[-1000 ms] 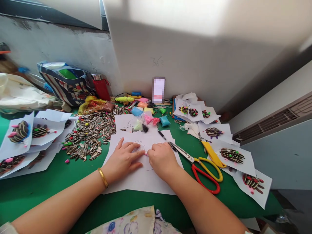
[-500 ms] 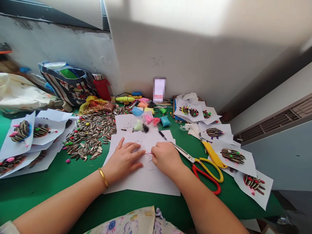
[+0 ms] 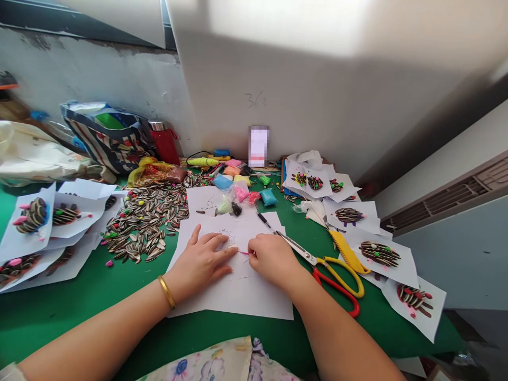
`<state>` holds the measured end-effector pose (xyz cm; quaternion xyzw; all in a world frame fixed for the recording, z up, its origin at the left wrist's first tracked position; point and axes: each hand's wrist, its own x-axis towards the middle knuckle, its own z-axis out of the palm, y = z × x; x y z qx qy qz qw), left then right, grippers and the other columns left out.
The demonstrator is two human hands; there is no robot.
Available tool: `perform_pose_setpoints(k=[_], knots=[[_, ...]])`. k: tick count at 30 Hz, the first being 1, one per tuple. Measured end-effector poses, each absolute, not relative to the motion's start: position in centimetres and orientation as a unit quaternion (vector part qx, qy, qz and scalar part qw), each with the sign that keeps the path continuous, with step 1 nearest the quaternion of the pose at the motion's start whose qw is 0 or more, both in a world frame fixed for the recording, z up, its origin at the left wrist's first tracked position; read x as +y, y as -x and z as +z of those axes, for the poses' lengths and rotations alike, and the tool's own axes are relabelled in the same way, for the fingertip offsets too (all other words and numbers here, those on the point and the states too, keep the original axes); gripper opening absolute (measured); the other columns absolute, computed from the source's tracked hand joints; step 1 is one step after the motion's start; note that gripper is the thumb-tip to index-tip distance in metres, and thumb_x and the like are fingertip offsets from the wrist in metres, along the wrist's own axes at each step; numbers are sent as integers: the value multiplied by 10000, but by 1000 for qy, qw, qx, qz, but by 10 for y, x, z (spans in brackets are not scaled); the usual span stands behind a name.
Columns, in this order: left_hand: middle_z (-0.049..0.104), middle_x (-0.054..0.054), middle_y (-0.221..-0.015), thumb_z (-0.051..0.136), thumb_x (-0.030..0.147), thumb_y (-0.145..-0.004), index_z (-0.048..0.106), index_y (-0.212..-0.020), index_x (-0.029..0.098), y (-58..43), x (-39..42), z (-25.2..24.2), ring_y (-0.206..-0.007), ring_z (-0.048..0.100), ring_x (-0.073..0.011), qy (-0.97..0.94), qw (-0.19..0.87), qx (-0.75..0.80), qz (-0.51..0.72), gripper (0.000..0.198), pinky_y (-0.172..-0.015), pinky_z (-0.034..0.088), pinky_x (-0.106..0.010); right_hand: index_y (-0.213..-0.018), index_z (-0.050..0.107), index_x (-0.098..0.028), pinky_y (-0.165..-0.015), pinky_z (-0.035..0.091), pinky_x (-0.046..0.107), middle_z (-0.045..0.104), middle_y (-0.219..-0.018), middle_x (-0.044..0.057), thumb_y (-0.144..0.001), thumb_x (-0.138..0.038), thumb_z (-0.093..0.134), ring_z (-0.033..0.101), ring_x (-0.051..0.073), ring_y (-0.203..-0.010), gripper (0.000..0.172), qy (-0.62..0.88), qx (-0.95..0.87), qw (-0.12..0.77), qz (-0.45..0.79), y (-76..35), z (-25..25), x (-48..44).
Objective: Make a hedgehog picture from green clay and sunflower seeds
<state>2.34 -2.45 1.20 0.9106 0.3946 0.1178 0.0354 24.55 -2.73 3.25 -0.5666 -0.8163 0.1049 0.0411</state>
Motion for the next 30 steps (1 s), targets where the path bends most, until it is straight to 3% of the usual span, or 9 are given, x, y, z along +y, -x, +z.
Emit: perform_pose_setpoints(k=[15, 23, 27, 30], knots=[[568, -71, -1304, 623, 443, -889, 591, -1266, 357, -23, -24, 13, -1227, 491, -296, -912, 39, 397, 98, 389, -1146, 91, -682, -788, 726, -216, -655, 243, 319, 665, -800, 40, -906, -205, 573, 561, 169, -793, 194, 517, -855, 27, 15, -246, 31, -24], [571, -71, -1303, 619, 454, -890, 594, -1269, 362, -23, -24, 12, -1219, 497, -296, -912, 42, 396, 100, 391, -1147, 80, -684, -829, 726, -217, -700, 299, 310, 678, -802, 27, -877, -185, 561, 592, 170, -808, 175, 550, -833, 48, 47, -246, 31, -26], [571, -72, -1301, 609, 460, -895, 595, -1271, 361, -23, -23, 12, -1214, 501, -294, -911, 42, 398, 96, 388, -1142, 89, -687, -981, 689, -226, -649, 298, 295, 701, -824, 18, -837, -186, 567, 616, 175, -776, 193, 579, -810, 31, 84, -242, 33, -30], [568, -73, -1303, 603, 462, -899, 597, -1270, 361, -23, -23, 12, -1215, 502, -293, -912, 44, 399, 91, 385, -1139, 92, -691, -960, 642, -210, -580, 243, 295, 702, -786, 27, -856, -198, 522, 621, 181, -707, 159, 610, -787, -10, 92, -238, 35, -33]])
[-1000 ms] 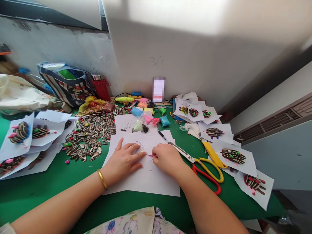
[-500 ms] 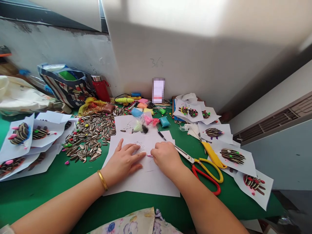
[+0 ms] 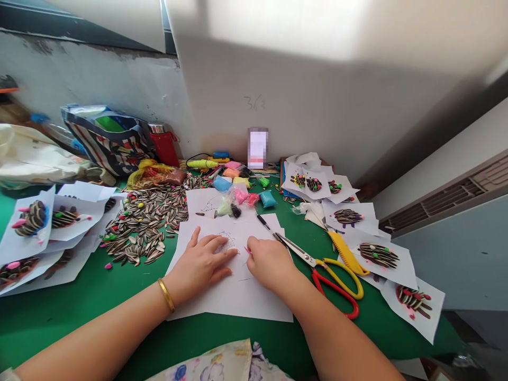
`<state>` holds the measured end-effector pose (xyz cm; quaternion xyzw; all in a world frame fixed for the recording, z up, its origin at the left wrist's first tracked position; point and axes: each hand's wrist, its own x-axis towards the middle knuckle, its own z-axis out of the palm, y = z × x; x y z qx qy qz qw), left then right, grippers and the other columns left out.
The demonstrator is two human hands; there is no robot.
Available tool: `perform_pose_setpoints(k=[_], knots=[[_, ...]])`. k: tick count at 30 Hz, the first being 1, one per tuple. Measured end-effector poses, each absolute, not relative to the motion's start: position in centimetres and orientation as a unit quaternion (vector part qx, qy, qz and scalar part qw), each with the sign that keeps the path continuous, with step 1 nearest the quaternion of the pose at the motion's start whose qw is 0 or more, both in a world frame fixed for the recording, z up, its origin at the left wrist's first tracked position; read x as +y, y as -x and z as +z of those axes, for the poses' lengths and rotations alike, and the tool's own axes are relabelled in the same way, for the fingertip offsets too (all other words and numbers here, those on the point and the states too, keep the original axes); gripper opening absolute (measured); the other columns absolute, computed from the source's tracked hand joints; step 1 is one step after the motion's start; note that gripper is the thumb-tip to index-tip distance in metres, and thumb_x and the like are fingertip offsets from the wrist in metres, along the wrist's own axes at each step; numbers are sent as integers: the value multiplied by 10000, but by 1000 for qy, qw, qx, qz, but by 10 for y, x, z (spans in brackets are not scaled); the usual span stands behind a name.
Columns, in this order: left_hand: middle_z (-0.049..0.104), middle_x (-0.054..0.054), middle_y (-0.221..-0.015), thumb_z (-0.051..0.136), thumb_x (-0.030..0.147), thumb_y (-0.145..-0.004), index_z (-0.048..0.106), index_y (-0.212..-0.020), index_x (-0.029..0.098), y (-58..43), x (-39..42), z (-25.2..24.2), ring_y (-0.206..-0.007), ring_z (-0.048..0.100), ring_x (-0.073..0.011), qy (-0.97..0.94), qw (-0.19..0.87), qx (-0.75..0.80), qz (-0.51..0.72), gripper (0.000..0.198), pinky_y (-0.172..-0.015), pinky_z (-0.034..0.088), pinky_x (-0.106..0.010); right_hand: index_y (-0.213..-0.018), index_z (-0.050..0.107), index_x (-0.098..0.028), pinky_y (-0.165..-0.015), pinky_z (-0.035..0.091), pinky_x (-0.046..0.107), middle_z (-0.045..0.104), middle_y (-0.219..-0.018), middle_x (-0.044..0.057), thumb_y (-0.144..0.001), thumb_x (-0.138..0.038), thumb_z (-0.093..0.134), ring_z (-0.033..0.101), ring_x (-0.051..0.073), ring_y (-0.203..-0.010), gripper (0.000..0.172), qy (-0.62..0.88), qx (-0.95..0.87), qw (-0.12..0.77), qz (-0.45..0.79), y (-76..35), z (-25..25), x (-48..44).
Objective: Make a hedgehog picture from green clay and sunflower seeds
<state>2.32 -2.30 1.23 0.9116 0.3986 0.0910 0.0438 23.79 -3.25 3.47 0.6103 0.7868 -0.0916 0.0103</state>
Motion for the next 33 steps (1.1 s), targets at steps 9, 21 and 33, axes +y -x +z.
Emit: perform_pose_setpoints(k=[9, 21, 33], knots=[[566, -70, -1312, 609, 474, -893, 592, -1273, 361, -23, -24, 12, -1223, 497, -295, -910, 43, 401, 91, 397, -1139, 88, -697, -875, 612, -213, -551, 191, 297, 720, -804, 48, -875, -270, 485, 633, 195, -698, 139, -631, 763, 49, -128, -229, 34, -32], [572, -68, -1296, 625, 449, -886, 601, -1254, 356, -23, -24, 13, -1214, 500, -292, -911, 43, 397, 107, 380, -1141, 81, -692, -886, 638, -206, -566, 198, 303, 730, -831, 69, -874, -283, 470, 637, 210, -721, 186, -624, 768, 68, -127, -223, 34, -30], [593, -73, -1281, 651, 421, -870, 589, -1246, 324, -24, -24, 11, -1217, 513, -289, -909, 50, 397, 119, 393, -1156, 50, -677, -809, 617, -217, -557, 177, 288, 699, -762, 23, -849, -263, 518, 574, 167, -662, 116, -626, 767, 40, -138, -231, 30, -28]])
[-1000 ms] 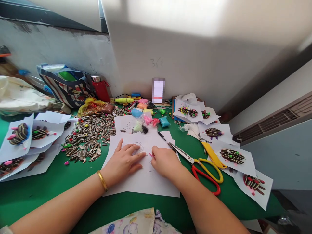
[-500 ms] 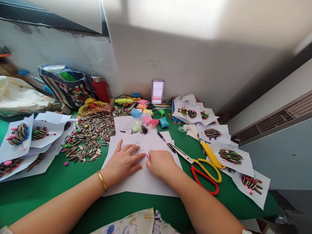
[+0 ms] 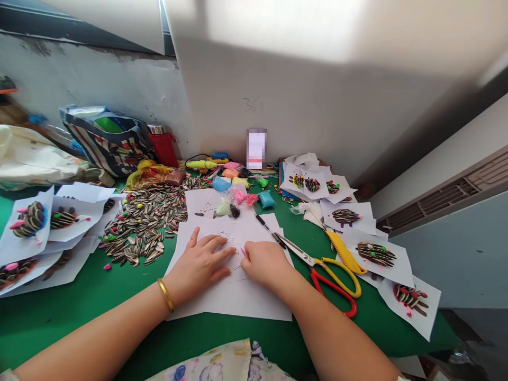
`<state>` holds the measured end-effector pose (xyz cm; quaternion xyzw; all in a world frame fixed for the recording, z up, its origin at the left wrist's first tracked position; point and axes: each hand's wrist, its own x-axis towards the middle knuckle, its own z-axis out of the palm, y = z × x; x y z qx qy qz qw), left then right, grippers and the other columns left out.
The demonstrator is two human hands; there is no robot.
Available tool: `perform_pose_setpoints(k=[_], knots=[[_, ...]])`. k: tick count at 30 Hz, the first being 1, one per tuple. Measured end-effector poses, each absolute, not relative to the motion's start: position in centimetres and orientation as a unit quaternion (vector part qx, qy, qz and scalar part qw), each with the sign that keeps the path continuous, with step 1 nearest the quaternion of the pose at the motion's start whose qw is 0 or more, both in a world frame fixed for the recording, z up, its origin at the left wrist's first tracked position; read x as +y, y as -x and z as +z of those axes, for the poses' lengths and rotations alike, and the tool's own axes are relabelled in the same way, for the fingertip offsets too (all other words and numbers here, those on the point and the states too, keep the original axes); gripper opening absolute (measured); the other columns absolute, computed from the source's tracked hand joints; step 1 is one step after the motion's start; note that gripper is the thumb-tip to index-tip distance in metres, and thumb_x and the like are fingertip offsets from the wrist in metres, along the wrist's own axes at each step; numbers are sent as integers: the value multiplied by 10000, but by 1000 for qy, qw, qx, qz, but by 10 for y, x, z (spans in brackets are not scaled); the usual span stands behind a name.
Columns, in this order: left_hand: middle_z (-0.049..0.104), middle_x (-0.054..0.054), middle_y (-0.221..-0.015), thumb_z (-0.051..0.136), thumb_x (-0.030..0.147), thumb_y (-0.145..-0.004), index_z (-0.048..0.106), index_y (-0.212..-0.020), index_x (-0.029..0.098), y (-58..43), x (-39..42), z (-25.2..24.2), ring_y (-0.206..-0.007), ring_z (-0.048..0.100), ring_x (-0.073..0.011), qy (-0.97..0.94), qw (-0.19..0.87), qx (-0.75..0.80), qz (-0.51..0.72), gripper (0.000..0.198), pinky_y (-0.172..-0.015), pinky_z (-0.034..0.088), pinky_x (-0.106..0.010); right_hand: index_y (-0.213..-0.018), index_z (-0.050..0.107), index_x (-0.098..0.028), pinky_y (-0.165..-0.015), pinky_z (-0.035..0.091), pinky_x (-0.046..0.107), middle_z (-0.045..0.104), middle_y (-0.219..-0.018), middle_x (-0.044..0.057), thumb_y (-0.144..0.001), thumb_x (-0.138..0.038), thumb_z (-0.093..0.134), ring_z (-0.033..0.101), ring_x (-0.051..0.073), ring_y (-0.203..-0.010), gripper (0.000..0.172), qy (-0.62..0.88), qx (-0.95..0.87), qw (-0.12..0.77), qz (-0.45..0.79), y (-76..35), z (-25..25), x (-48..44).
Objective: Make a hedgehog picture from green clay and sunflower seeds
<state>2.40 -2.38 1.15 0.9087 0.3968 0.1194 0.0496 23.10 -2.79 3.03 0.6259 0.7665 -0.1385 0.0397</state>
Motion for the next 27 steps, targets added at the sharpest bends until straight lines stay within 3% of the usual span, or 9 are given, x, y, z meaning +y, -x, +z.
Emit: perform_pose_setpoints(k=[9, 21, 27], knots=[[648, -107, -1262, 662, 441, -859, 618, -1198, 196, -21, -20, 6, -1225, 547, -282, -906, 65, 390, 150, 421, -1195, -1, -615, -896, 649, -214, -675, 297, 273, 683, -855, 12, -915, -199, 507, 587, 149, -812, 144, -584, 801, -74, -110, -238, 21, -22], [606, -107, -1300, 631, 429, -882, 646, -1165, 258, -20, -22, 13, -1243, 542, -295, -924, 46, 364, 112, 331, -1167, 123, -643, -920, 652, -205, -698, 312, 279, 667, -896, 23, -937, -201, 481, 578, 151, -816, 172, -583, 804, -56, -102, -235, 17, -20], [620, -86, -1283, 645, 416, -873, 632, -1190, 273, -21, -22, 14, -1247, 531, -296, -922, 48, 367, 119, 348, -1169, 92, -652, -925, 639, -206, -680, 306, 269, 660, -891, 19, -928, -194, 476, 560, 144, -790, 163, -586, 799, -64, -119, -235, 17, -18]])
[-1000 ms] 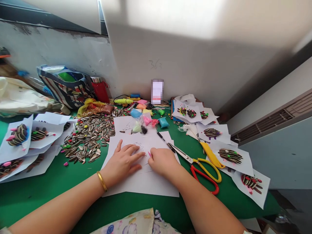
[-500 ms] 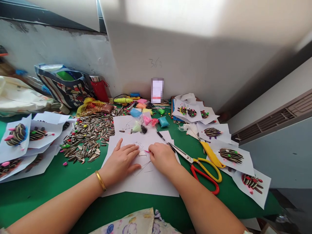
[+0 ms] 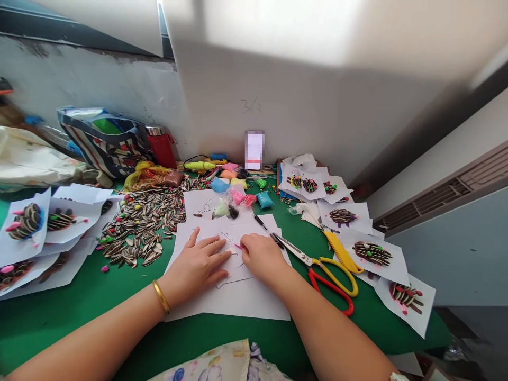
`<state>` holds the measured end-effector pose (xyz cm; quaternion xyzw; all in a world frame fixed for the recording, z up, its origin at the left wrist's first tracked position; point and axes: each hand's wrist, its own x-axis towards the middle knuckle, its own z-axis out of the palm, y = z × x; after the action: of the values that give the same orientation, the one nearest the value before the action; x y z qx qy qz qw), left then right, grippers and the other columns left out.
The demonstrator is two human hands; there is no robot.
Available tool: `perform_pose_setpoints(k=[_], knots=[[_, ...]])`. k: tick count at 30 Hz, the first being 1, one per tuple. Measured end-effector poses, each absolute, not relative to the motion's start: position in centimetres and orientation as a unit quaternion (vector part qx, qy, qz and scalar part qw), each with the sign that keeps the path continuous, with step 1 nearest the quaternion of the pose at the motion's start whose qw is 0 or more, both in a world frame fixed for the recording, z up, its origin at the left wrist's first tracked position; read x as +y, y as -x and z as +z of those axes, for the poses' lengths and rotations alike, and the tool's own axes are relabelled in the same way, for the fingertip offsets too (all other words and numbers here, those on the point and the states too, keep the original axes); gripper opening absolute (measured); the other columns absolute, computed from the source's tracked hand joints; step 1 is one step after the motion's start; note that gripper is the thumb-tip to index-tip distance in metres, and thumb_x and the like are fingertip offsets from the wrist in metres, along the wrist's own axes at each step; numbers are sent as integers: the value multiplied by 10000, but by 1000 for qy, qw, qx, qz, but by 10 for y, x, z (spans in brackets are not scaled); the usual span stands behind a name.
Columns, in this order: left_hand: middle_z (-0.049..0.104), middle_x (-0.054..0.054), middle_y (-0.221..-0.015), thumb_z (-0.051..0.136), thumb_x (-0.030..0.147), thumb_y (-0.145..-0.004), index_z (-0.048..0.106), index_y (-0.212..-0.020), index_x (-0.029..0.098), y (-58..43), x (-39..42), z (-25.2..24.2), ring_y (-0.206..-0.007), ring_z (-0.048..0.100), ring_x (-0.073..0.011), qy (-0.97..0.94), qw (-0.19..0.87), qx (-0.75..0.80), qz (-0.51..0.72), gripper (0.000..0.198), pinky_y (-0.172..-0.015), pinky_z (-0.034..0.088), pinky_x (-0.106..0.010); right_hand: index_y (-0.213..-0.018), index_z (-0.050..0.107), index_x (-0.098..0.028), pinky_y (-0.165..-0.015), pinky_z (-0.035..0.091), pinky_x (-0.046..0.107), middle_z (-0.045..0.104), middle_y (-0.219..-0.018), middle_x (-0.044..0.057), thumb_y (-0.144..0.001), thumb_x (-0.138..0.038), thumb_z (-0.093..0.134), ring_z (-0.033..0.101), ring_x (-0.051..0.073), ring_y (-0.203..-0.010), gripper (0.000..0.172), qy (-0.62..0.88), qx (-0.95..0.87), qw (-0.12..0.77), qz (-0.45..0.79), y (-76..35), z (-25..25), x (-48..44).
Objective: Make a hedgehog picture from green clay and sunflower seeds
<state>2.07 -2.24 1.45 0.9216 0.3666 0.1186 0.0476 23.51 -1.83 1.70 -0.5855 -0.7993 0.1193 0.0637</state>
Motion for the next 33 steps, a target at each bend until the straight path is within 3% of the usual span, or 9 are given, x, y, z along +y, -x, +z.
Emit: perform_pose_setpoints(k=[4, 12, 33], knots=[[625, -92, -1274, 649, 437, -868, 568, -1290, 265, -21, -23, 15, -1243, 525, -298, -918, 54, 374, 123, 463, -1168, 51, -659, -930, 642, -207, -674, 312, 265, 663, -896, 14, -920, -188, 488, 562, 143, -785, 156, 586, -797, 68, 127, -235, 17, -18], [610, -84, -1271, 647, 472, -864, 562, -1290, 290, -22, -23, 17, -1236, 509, -291, -921, 37, 372, 109, 471, -1165, 16, -661, -935, 645, -206, -681, 317, 266, 668, -899, 19, -927, -204, 491, 576, 148, -794, 154, 587, -797, 71, 125, -236, 15, -18], [557, -79, -1308, 585, 531, -888, 559, -1301, 363, -25, -25, 15, -1251, 466, -310, -926, 17, 366, 92, 447, -1144, 89, -675, -968, 643, -206, -683, 325, 268, 678, -936, 25, -924, -183, 489, 591, 150, -822, 161, 599, -789, 51, 130, -234, 19, -18]])
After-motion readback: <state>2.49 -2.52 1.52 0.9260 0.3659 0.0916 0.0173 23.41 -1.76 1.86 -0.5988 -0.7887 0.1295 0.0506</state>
